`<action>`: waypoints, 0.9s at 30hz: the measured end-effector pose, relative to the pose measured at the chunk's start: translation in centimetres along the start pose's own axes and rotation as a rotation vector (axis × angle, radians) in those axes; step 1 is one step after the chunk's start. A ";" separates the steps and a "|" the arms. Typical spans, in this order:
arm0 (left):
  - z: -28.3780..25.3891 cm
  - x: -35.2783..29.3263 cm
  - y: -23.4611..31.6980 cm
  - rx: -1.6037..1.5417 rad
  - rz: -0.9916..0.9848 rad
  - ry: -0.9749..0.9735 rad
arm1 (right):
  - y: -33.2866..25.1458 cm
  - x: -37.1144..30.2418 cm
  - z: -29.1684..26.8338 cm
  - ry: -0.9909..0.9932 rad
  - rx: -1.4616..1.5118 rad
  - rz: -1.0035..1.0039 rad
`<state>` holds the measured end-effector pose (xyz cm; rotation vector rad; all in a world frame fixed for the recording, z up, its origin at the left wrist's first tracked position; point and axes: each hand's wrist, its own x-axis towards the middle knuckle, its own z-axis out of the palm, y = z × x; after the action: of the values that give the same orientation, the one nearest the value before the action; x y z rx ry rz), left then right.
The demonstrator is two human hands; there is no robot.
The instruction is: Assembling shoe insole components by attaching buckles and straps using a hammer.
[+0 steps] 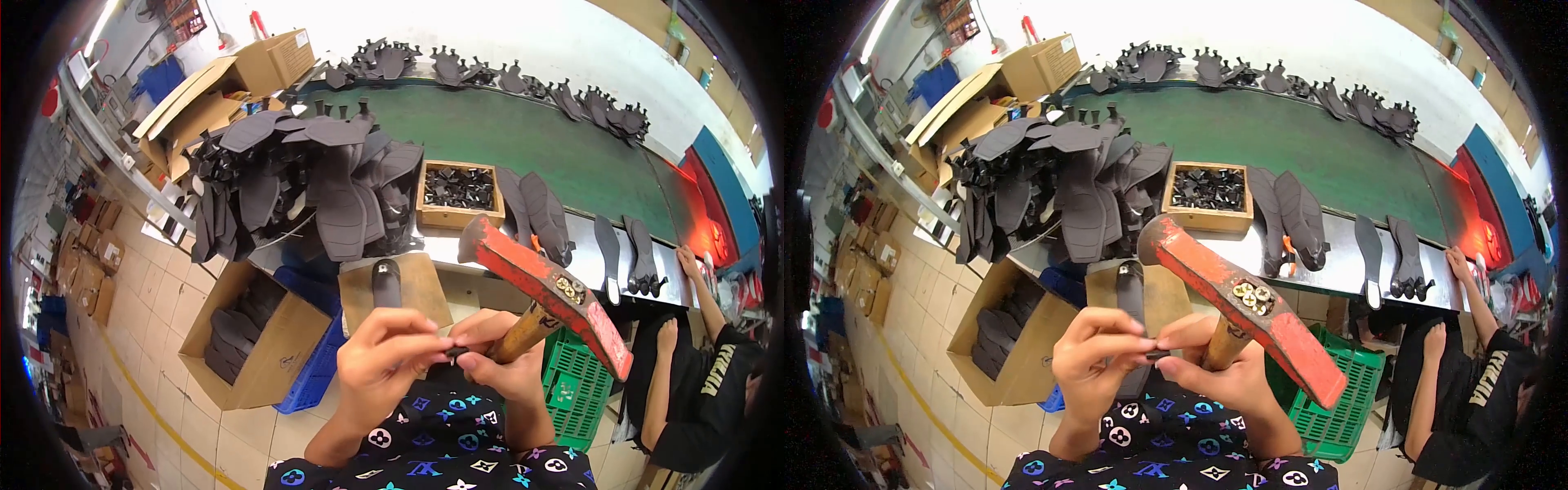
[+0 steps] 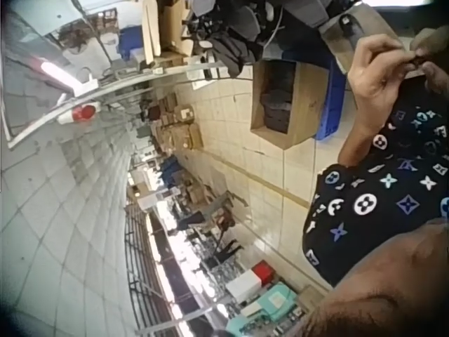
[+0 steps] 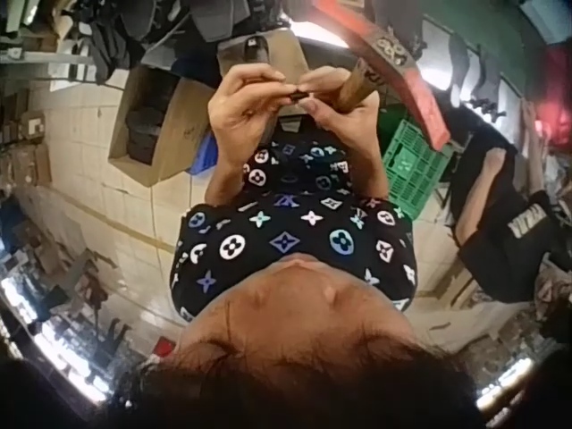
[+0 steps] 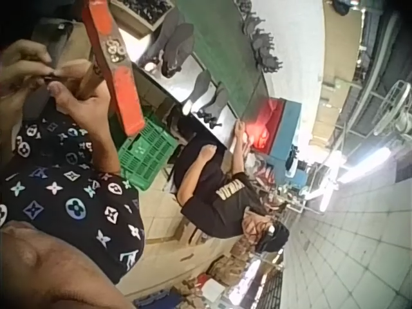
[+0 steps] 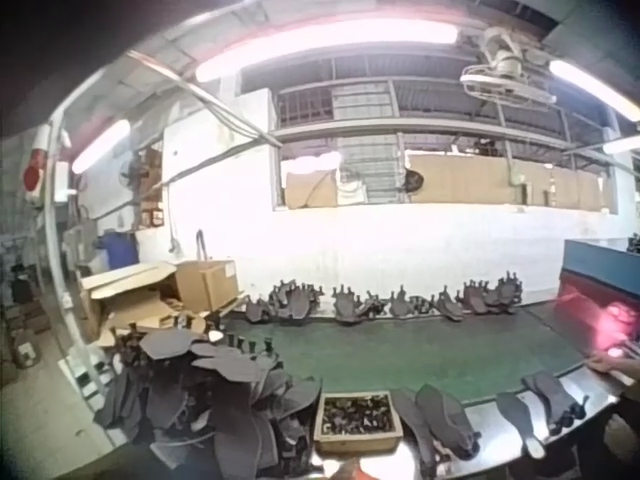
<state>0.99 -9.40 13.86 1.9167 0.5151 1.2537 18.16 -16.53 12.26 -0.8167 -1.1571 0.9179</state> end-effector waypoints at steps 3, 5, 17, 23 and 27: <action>-1.1 -0.3 -3.7 0.151 -0.204 0.119 | 1.2 1.0 0.0 0.045 -0.068 0.062; -1.9 -1.1 -8.4 0.206 -0.389 0.223 | 1.8 2.1 -0.4 0.047 -0.172 0.173; -2.4 -1.2 -16.8 0.168 -0.394 0.018 | 12.5 7.9 -0.2 -0.069 -0.577 0.002; -2.3 -1.6 -15.9 0.158 -0.394 0.060 | 12.6 7.5 0.1 -0.148 -0.788 -0.167; -2.6 -2.2 -17.9 0.183 -0.319 0.017 | 12.0 7.4 0.4 -0.268 -1.005 -0.140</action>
<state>-0.92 1.16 -0.84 1.8802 0.9322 1.0444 16.83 -4.88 4.41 -1.4041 -1.9244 0.2773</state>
